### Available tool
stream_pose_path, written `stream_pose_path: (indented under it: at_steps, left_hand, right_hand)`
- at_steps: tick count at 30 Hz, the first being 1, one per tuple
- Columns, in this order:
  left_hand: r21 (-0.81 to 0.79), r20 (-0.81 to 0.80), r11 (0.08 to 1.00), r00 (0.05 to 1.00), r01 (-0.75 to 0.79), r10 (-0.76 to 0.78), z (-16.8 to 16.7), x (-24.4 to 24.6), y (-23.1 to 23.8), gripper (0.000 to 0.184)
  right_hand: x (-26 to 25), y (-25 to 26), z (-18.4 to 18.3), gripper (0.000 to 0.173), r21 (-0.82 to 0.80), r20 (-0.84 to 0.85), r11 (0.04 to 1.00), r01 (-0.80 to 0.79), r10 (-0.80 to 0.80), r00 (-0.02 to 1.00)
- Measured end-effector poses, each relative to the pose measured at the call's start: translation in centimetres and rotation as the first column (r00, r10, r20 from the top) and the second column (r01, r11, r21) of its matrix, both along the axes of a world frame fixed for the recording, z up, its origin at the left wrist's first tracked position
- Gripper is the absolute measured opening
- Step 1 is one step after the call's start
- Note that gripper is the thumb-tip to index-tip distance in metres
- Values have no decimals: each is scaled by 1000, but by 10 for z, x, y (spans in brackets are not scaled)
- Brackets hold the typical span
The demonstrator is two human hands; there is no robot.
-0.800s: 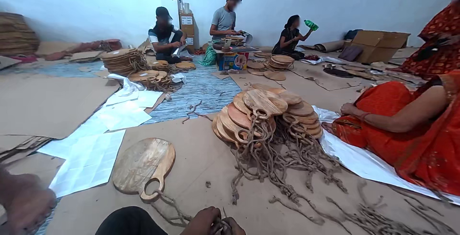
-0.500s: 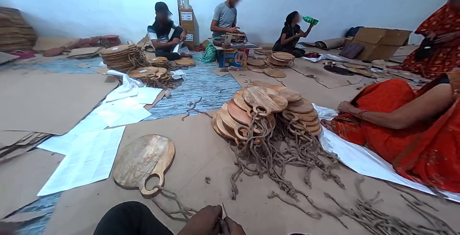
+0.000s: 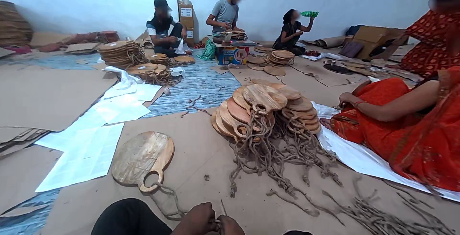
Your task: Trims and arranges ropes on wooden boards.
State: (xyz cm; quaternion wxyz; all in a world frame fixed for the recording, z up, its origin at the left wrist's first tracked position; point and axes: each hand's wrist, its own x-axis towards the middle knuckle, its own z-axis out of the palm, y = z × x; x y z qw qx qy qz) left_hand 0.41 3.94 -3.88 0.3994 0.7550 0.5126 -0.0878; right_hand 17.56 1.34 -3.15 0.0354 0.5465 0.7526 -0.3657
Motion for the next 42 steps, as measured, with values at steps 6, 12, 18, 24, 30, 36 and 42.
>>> stream_pose_path:
  at_steps: [6,12,18,24,30,36,42]
  left_hand:
    - [22,-36,1000,999,3,-3,1,-2,0,31]
    - [95,-59,994,998,44,-39,-2,4,-5,28]
    - [165,-66,986,998,1,10,-6,8,-7,27]
    - [96,136,971,970,-217,203,12,3,-15,41]
    - [132,257,943,930,-304,264,-2,0,-4,35]
    - [87,275,953,926,-291,257,0,2,2,39]
    - [54,351,955,901,-291,255,-5,6,5,27]
  right_hand:
    - [-1,-3,4,38,-42,-5,999,-17,16,1000]
    - [-4,-17,1,42,-61,-159,988,140,-148,976]
    - [-1,-22,0,38,-29,-227,978,206,-207,951]
    - [25,-2,-17,37,39,-244,961,272,-255,936]
    - [24,5,-33,44,256,-494,889,380,-217,842]
    - [17,14,-32,39,54,-522,956,290,-220,824]
    - [19,19,-23,20,-248,-589,856,454,-506,631]
